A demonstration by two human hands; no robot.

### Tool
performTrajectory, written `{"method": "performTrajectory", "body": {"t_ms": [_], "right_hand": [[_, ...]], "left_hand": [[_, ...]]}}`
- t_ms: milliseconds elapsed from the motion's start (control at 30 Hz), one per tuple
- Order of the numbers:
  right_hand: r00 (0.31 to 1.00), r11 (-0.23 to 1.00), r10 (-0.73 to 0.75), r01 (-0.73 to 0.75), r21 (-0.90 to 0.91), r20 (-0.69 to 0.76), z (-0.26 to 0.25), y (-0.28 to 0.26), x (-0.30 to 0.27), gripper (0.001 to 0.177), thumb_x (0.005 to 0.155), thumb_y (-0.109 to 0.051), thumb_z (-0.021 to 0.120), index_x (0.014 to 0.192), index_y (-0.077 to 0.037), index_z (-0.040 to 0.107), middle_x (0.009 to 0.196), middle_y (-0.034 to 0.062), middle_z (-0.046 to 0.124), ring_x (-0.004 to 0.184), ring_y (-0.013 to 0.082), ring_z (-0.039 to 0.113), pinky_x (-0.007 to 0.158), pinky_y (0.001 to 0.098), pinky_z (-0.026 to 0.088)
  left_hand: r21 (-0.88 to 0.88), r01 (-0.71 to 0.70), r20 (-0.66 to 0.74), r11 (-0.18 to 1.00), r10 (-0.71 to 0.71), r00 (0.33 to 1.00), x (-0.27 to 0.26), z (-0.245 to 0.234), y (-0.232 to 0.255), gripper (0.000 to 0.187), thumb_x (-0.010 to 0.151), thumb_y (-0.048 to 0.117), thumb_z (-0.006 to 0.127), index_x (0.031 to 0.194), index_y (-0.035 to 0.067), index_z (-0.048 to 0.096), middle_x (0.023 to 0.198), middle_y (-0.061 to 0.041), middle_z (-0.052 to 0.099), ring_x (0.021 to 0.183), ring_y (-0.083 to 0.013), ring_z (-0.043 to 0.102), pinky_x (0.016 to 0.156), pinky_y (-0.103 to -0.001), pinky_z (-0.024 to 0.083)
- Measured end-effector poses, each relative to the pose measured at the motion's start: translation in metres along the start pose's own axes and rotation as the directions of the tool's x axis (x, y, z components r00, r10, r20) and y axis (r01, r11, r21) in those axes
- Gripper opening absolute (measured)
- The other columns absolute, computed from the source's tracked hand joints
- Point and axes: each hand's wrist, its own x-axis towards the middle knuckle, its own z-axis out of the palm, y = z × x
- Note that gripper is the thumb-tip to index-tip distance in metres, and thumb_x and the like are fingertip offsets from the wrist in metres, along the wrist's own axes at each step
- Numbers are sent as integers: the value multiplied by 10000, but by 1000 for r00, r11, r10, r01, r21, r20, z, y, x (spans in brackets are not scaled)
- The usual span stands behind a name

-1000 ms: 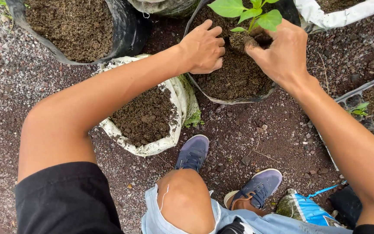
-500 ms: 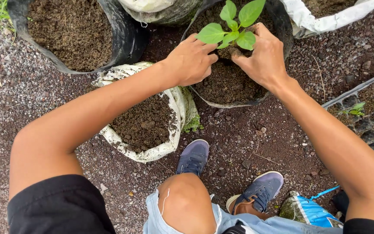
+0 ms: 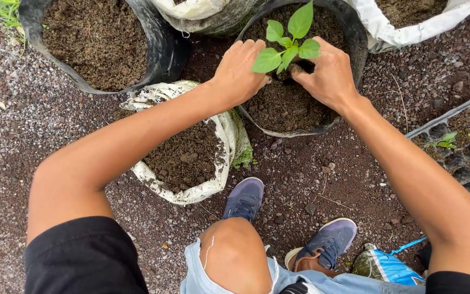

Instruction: Transplanting young plants from a seedling tray into larger planting bags filled with soil.

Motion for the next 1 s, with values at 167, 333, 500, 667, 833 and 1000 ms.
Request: {"method": "performTrajectory", "body": {"t_ms": [167,333,500,667,833,1000], "right_hand": [[995,995,92,-91,-31,29,8,13,-2,381,835,-50,843,1205,-30,755,1297,288,657,1326,437,537,1116,495,445],[999,996,-7,3,-87,-47,1,27,-2,307,863,-93,838,1160,-30,788,1101,194,734,1052,348,620,908,459,495],[996,997,59,-62,-49,-71,-2,30,-5,164,939,-128,839,822,-65,742,669,-20,613,608,100,429,579,347,444],[998,1000,8,-9,-7,-54,-1,15,-2,316,891,-84,849,1188,-13,766,1182,195,750,1056,298,709,956,456,582],[999,997,1,-5,-73,-46,6,15,-2,325,891,-155,856,1185,-33,788,1068,167,779,923,272,697,889,473,564],[994,994,-65,57,-89,-86,11,16,-3,307,854,-65,849,1146,3,785,1153,199,761,1018,313,697,895,462,578]], "left_hand": [[240,-52,60,969,39,997,4,2,5,544,855,454,835,1219,75,691,1057,-110,635,883,-252,591,809,-424,503],[170,-79,-29,982,85,996,4,-4,8,370,911,338,797,1127,68,667,1000,-132,629,830,-271,605,728,-431,509],[175,-65,13,982,64,998,5,-8,11,375,933,346,767,1144,47,682,1069,-154,660,890,-290,639,762,-450,521],[191,-45,-16,981,49,999,1,-9,7,447,867,332,840,1148,25,678,1020,-139,653,846,-274,628,739,-419,519],[219,-42,-18,975,47,999,0,-1,6,497,906,416,807,1182,21,685,1025,-114,626,849,-266,603,743,-413,509],[202,-15,38,979,7,999,2,3,4,719,793,390,892,1376,63,629,1113,-154,637,937,-283,613,822,-417,515]]}}
